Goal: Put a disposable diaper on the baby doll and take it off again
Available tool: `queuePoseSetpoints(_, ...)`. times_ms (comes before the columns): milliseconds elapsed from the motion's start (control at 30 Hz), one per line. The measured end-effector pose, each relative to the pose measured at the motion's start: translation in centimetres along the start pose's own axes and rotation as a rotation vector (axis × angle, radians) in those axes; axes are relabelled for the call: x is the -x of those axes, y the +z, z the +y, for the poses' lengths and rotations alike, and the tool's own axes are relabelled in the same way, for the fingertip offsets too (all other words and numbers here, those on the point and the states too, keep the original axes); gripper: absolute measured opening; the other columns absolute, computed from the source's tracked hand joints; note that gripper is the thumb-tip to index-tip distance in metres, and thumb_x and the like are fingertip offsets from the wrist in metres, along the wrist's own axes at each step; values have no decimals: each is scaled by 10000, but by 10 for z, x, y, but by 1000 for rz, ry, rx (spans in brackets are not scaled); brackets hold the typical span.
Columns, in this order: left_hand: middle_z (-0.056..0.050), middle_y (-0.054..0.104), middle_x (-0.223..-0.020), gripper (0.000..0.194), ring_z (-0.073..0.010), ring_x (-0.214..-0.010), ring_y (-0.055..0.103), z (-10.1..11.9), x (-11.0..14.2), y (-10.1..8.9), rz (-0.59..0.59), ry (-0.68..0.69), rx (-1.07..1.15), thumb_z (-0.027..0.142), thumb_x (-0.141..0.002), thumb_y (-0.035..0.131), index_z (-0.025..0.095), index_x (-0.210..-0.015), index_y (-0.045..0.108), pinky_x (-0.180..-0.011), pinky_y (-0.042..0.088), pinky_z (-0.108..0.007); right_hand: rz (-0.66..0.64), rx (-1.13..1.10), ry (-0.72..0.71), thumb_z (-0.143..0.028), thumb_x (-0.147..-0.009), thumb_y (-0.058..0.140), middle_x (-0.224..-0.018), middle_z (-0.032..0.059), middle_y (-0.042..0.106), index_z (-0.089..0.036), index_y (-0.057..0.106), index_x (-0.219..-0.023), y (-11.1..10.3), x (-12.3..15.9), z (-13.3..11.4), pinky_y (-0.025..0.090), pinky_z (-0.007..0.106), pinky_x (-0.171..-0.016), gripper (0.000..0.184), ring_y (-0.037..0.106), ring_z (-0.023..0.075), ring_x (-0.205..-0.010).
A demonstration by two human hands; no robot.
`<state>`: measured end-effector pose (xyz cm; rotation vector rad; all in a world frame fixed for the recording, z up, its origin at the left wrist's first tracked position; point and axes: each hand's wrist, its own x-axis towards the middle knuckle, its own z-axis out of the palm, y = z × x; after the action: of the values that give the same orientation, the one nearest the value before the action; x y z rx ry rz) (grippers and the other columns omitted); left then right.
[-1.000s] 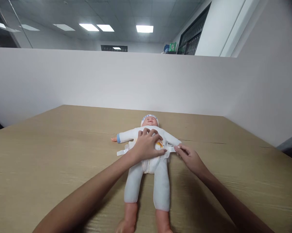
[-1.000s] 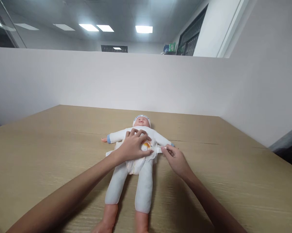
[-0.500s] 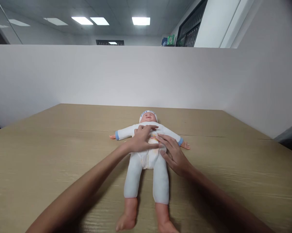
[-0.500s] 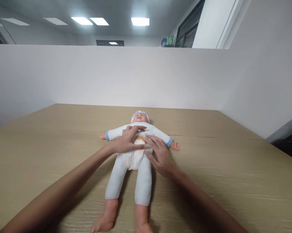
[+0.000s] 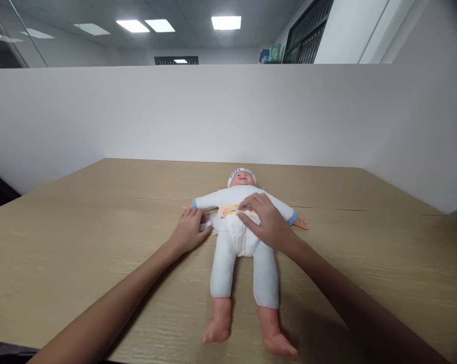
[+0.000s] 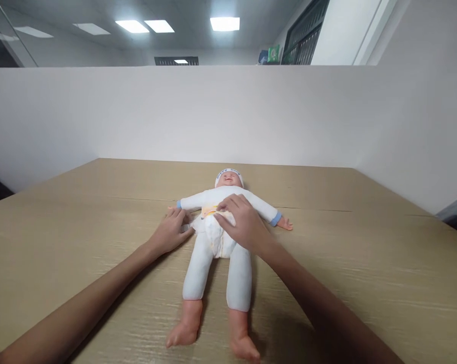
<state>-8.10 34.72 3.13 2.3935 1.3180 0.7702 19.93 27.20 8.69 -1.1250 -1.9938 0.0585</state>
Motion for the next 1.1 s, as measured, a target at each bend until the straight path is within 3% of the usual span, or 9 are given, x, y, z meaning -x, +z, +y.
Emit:
queuePoseSetpoints(100,-112,675,-964,273,-386,-1088,591,-2,0,-3,-15,-63,43,471,-850,724,244,-837,574,-1031,426,-504,-105,60,80,-378,-996,695,-946,41,684,-259,549,-899,15,-28,-9,475,405,-852,211,615,262,-938)
queuePoseSetpoints(233,-34,570,-719,415,-273,-793,570,-6,-6,-17,-61,-135,197,557,-914,638,242,-678,505,-816,440,-384,-160,161,229,-430,-871,779,-828,14,640,-270,425,-778,33,-43,-8,384,378,-746,400,571,250,-842)
queuePoseSetpoints(333,-5,555,-729,476,-212,-745,525,0,-17,-25,-58,-141,350,614,-970,532,230,-692,487,-731,409,-324,-172,236,272,-426,-817,805,-813,20,639,-270,407,-762,42,-43,-6,333,371,-713,431,552,258,-832)
queuePoseSetpoints(467,3,560,-736,481,-187,-748,501,27,-35,-22,-59,-116,492,613,-962,557,219,-695,482,-718,386,-309,-156,273,289,-387,-800,804,-849,31,666,-270,426,-780,47,-42,-7,327,364,-707,397,563,273,-858)
queuePoseSetpoints(600,16,536,-716,450,-171,-706,465,56,-46,-8,-106,-78,577,595,-954,610,209,-731,549,-680,343,-311,-166,248,257,-377,-843,768,-865,32,671,-270,433,-788,44,-42,-7,347,359,-726,356,564,264,-863)
queuePoseSetpoints(700,22,496,-713,498,-166,-692,430,66,-49,-1,-143,-43,631,650,-967,611,210,-744,544,-659,321,-318,-197,167,248,-357,-873,743,-902,27,678,-262,497,-891,35,-42,-5,365,349,-732,264,578,261,-880)
queuePoseSetpoints(900,8,511,-840,498,-182,-801,489,59,-41,8,-102,-4,761,697,-1059,477,229,-888,498,-769,417,-327,-250,-138,289,-287,-1022,535,-895,-4,619,-221,557,-1240,15,-40,-4,445,338,-795,229,604,224,-871)
queuePoseSetpoints(1100,2,558,-959,422,-167,-840,511,53,-26,14,-52,0,758,595,-988,723,233,-1118,550,-756,409,-294,-277,-195,298,-190,-957,537,-914,-8,600,-216,611,-1248,9,-42,-2,465,318,-776,301,585,197,-832)
